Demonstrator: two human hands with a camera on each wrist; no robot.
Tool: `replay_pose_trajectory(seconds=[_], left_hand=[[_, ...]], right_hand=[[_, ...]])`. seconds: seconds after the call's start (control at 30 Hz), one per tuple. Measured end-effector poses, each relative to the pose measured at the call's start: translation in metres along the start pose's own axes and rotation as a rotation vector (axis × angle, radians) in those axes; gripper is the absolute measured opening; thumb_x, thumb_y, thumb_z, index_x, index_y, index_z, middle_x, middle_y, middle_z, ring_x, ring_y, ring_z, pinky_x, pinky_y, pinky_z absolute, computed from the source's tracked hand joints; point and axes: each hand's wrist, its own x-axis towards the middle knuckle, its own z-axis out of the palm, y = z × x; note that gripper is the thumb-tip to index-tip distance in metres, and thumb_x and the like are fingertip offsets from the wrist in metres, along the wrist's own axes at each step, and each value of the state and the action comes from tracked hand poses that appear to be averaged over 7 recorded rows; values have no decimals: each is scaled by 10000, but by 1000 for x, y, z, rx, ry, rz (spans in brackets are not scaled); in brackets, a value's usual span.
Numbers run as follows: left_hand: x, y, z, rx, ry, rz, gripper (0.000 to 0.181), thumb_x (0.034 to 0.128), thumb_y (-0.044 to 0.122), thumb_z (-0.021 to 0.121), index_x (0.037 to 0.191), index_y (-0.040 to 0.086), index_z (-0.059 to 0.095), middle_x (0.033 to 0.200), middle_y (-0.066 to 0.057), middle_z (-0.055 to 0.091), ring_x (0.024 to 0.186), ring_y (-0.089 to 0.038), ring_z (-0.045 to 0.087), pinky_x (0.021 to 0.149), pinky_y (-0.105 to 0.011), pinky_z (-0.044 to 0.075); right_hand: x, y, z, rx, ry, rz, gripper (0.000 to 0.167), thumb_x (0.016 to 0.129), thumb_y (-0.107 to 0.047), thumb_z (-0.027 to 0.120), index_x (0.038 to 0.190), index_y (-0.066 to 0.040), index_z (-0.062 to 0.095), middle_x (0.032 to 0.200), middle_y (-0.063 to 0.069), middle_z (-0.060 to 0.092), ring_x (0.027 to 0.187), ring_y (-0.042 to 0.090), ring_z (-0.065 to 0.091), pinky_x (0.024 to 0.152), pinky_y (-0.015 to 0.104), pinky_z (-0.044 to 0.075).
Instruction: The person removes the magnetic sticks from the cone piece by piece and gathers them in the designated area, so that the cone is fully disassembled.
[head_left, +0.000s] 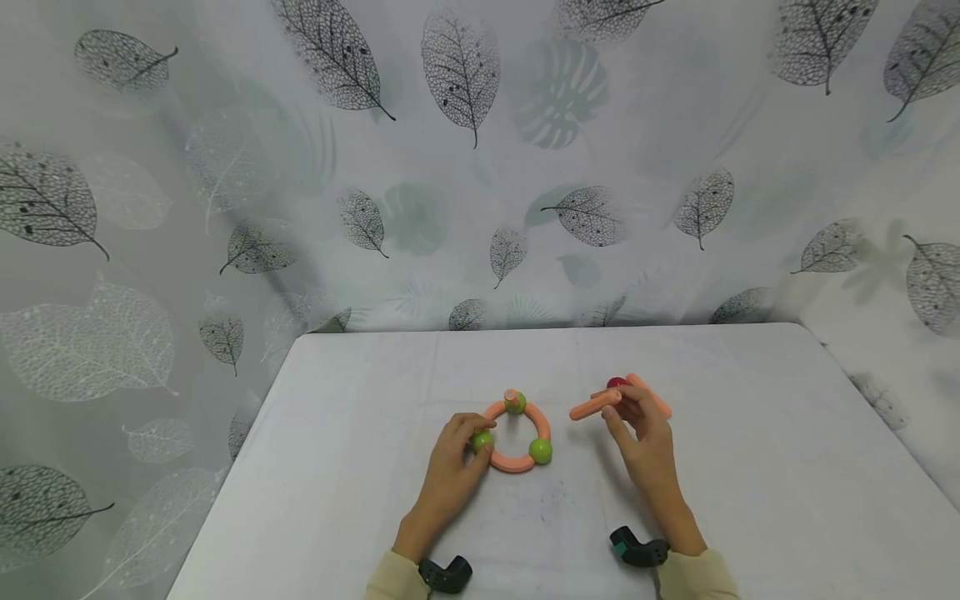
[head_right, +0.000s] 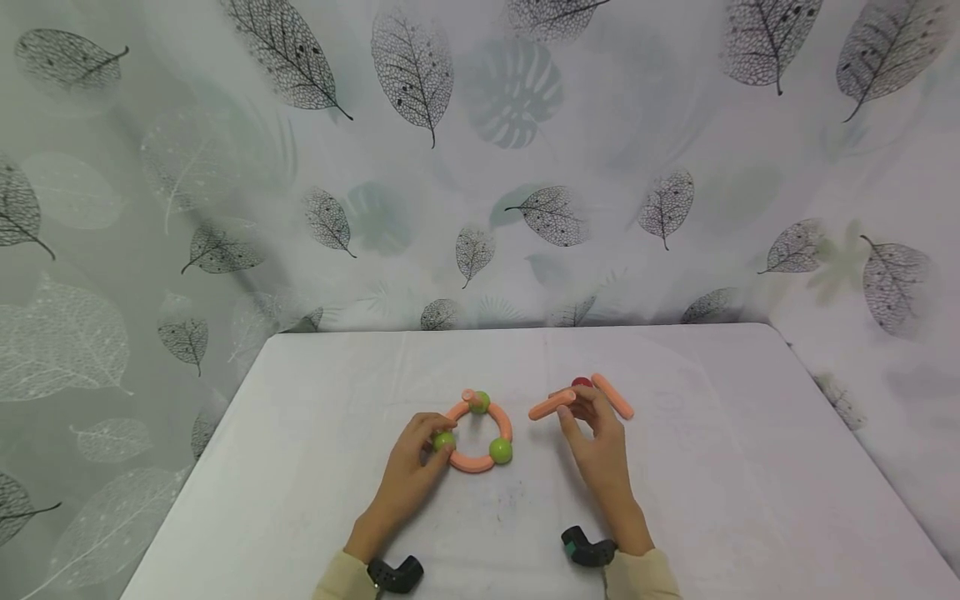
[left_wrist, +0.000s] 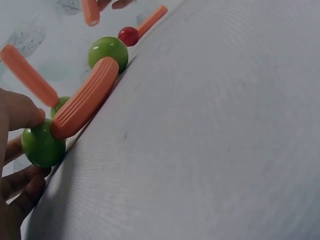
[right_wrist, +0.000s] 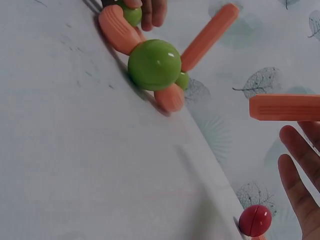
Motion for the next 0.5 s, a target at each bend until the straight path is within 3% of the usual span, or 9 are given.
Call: replay_pose_trajectory(seconds=[0.2,0.33,0.5], left_hand=[[0,2,-2,0,-3,-24,286,937,59,725,1210,143,711,1231,23,640,1072,-141,584,887,-299,505],[1,4,-3,0,4,-33,278,940,51,720,1197,157,715,1218,25,647,1086,-140,591,897,-305,511],[1,1,-3,0,13,-37,296,929,36,722,1188,177,716,1208,47,646,1098,-121,594,911,-299,514]], right_hand=[[3,4,-12,-13,75,5,370,961,95,645,1326,71,588,1331,-180,597,1144,-70,623,928,65,495],[5,6,-25,5,112,-11,368,964,109,629,1328,69,593,1274,-153,675,1056,-23,667,862,89,530],[8,10,-44,-8,144,30,327,1002,59,606,1328,63,587,1155,-126,692,970,15,689,833,123,560]])
